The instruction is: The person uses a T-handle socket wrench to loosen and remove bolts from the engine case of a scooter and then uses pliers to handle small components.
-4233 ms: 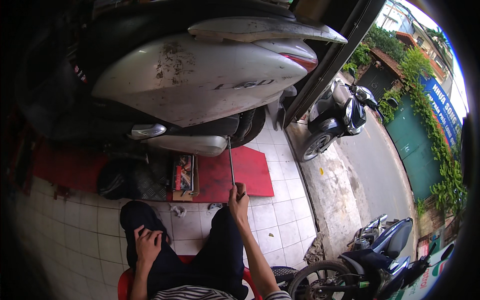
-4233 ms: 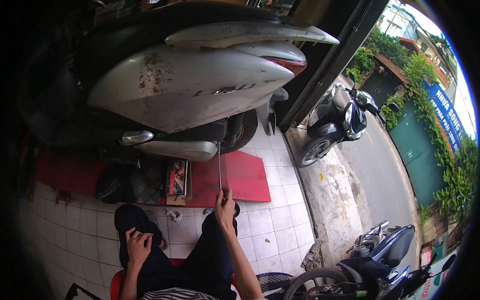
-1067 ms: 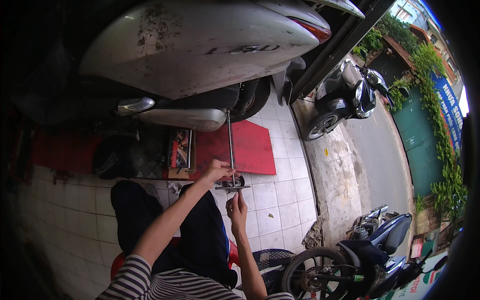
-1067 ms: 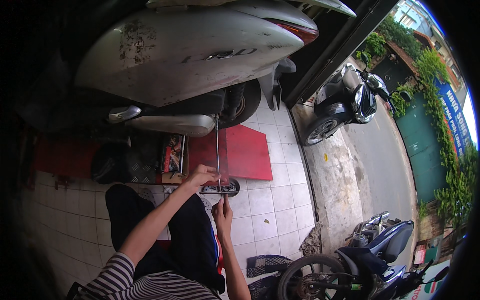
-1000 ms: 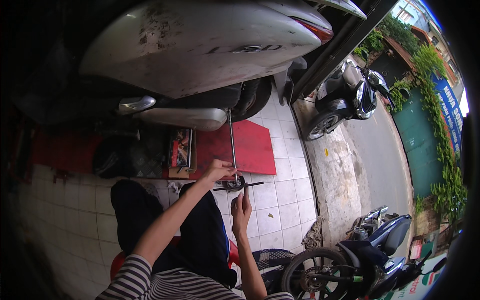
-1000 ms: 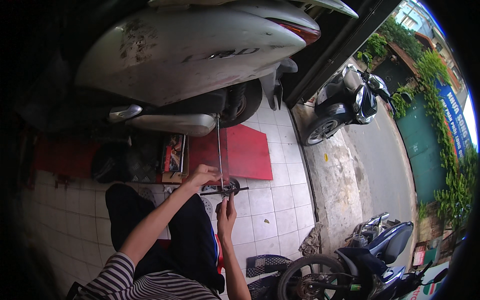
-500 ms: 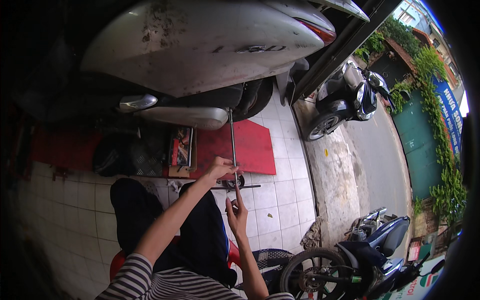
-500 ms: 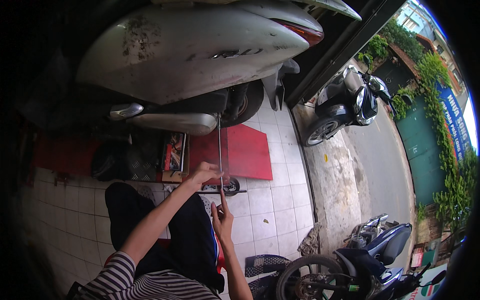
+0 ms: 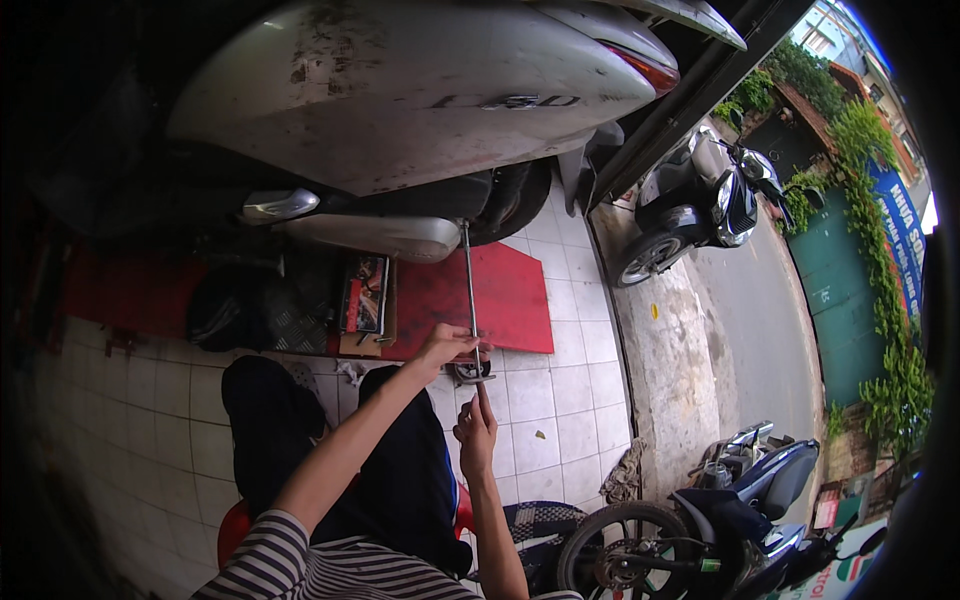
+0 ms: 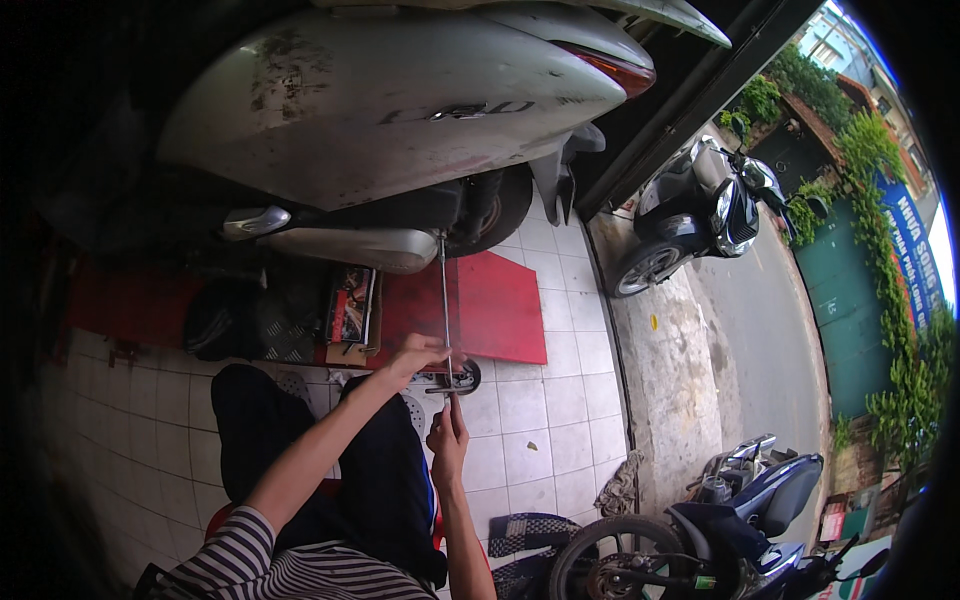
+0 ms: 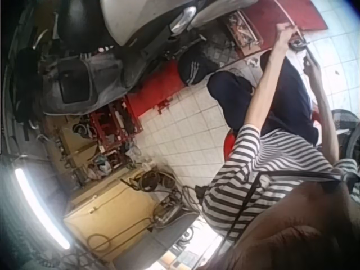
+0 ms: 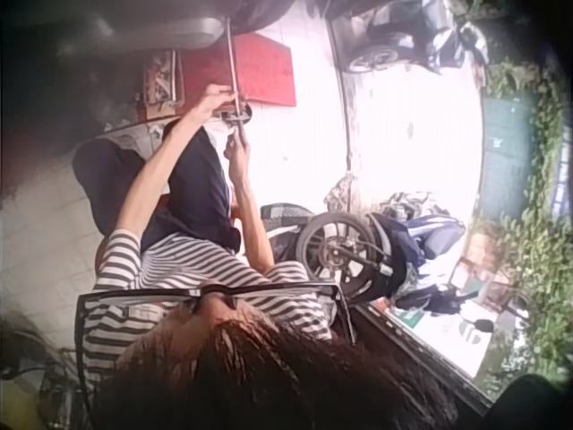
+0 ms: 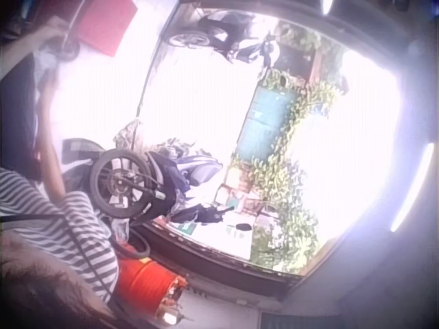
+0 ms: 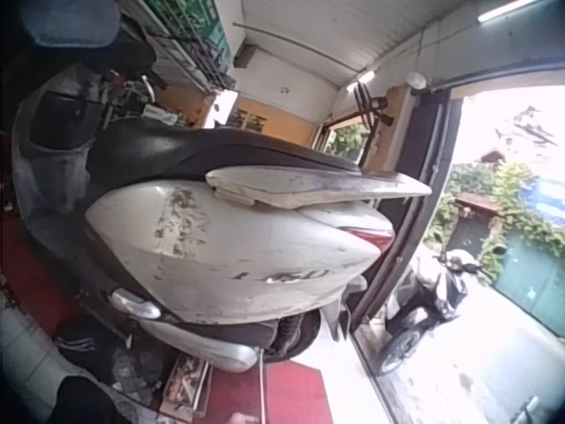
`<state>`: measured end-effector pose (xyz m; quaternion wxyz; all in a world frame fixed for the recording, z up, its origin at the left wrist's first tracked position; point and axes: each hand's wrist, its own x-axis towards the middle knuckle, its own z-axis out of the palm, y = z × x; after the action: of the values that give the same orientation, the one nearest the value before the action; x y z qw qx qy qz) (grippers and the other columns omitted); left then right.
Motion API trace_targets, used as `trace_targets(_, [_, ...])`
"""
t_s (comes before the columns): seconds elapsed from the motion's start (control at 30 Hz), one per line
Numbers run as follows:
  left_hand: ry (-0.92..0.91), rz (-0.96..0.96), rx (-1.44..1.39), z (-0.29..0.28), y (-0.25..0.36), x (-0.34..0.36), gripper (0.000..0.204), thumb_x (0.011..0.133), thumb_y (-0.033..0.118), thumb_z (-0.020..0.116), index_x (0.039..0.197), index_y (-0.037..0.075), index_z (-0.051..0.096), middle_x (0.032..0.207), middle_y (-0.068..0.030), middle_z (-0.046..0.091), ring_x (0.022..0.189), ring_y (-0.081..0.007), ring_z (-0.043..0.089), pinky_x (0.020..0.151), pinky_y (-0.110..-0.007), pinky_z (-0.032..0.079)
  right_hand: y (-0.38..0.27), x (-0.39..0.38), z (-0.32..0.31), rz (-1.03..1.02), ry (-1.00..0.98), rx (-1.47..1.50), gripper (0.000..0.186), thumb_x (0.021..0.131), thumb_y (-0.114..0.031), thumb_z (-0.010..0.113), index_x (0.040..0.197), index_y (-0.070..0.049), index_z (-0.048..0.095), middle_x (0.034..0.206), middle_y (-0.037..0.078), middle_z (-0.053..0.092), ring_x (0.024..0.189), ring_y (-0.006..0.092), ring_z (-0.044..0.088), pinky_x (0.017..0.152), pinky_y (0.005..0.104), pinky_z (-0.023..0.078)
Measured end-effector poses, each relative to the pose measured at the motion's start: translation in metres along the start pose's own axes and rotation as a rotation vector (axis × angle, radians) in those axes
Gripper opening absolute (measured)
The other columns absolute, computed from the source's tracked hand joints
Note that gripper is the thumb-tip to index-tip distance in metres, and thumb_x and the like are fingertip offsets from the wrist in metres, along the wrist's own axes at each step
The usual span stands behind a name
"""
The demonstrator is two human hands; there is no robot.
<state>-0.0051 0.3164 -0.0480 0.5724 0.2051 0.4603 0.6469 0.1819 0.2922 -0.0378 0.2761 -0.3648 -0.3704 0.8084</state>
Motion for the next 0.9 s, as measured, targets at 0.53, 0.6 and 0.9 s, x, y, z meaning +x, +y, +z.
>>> trace_targets(0.53, [-0.005, 0.007, -0.148, -0.004, 0.002, 0.004, 0.024, 0.094, 0.000, 0.059, 0.115, -0.012, 0.058, 0.110, -0.0224, 0.067, 0.099, -0.0322, 0.070, 0.086, -0.040, 0.061, 0.016, -0.004, 0.011, -0.078, 0.027, -0.352, 0.056, 0.103, -0.019, 0.054, 0.154, -0.014, 0.032, 0.068, -0.008, 0.033, 0.055, 0.0015, 0.029, 0.048, 0.0199, 0.024])
trace_targets(0.6, [0.024, -0.005, -0.131, -0.006, 0.002, 0.002, 0.022, 0.095, -0.002, 0.057, 0.115, -0.012, 0.058, 0.109, -0.0221, 0.067, 0.099, -0.0318, 0.070, 0.087, -0.040, 0.061, 0.004, -0.002, 0.005, -0.124, 0.086, -0.162, 0.061, 0.103, -0.016, 0.051, 0.157, -0.015, 0.024, 0.067, -0.008, 0.033, 0.053, 0.0008, 0.027, 0.045, 0.0205, 0.020])
trace_targets(0.9, [0.052, -0.013, -0.200, 0.000, -0.002, 0.007, 0.020, 0.095, -0.005, 0.055, 0.114, -0.010, 0.057, 0.108, -0.0199, 0.067, 0.097, -0.0305, 0.071, 0.080, -0.035, 0.062, 0.007, -0.012, 0.012, 0.053, -0.025, -0.328, 0.040, 0.102, -0.020, 0.055, 0.140, -0.006, 0.053, 0.071, -0.007, 0.045, 0.056, 0.0009, 0.035, 0.050, 0.0197, 0.024])
